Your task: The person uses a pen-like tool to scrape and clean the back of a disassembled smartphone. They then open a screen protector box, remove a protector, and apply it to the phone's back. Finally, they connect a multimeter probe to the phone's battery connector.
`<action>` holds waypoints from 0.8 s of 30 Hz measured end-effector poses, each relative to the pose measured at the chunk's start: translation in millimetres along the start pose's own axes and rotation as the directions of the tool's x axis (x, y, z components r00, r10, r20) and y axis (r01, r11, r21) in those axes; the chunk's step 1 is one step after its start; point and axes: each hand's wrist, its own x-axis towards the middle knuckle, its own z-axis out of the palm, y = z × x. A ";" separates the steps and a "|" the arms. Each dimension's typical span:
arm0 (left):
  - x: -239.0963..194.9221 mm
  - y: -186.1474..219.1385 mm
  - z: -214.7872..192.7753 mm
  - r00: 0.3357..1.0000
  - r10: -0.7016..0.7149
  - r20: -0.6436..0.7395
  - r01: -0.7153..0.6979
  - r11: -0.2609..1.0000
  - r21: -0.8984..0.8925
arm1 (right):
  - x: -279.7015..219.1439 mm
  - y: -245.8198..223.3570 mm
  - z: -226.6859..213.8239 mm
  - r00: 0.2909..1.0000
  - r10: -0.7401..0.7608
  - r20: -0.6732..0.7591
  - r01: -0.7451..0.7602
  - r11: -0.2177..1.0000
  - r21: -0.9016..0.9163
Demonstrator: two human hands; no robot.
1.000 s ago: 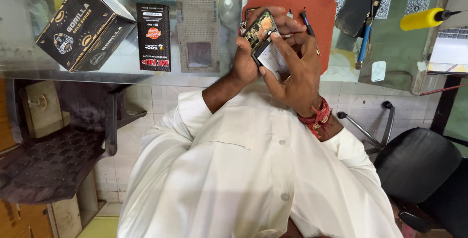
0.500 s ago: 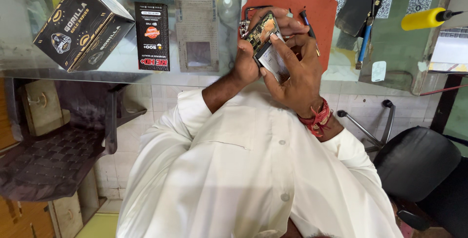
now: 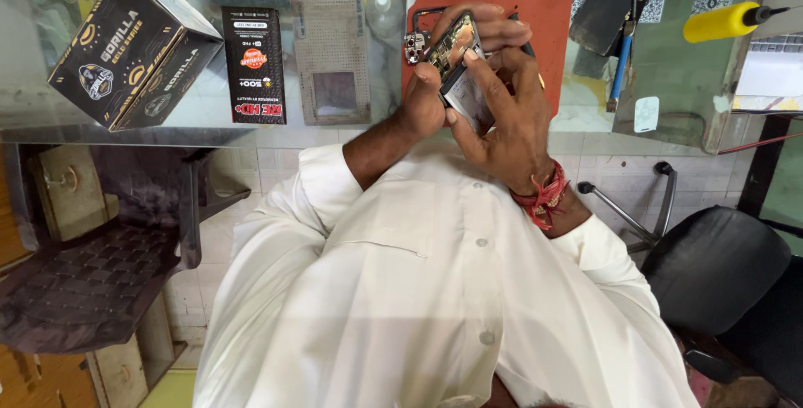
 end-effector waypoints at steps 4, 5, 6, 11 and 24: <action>2.8 -3.0 2.4 0.999 0.039 -0.002 -0.039 0.997 -0.061 | -2.2 1.5 4.2 0.998 0.007 -0.056 -0.006 1.000 0.008; 3.2 -4.2 4.2 0.999 0.042 0.000 -0.042 0.995 -0.086 | -2.4 2.1 4.3 0.997 0.001 -0.078 -0.001 1.000 0.000; 4.9 -4.8 4.6 0.999 0.044 0.005 -0.043 0.994 -0.103 | -2.4 2.4 4.4 0.995 -0.005 -0.100 0.004 1.000 -0.008; 7.2 -3.0 6.8 0.999 0.044 0.008 -0.043 0.992 -0.121 | -2.6 1.1 5.3 0.993 -0.013 -0.119 0.011 1.000 -0.016; 3.5 -0.1 9.2 1.000 0.015 0.010 -0.015 1.000 -0.026 | -5.2 -0.5 3.4 0.998 0.029 -0.058 -0.027 0.999 0.045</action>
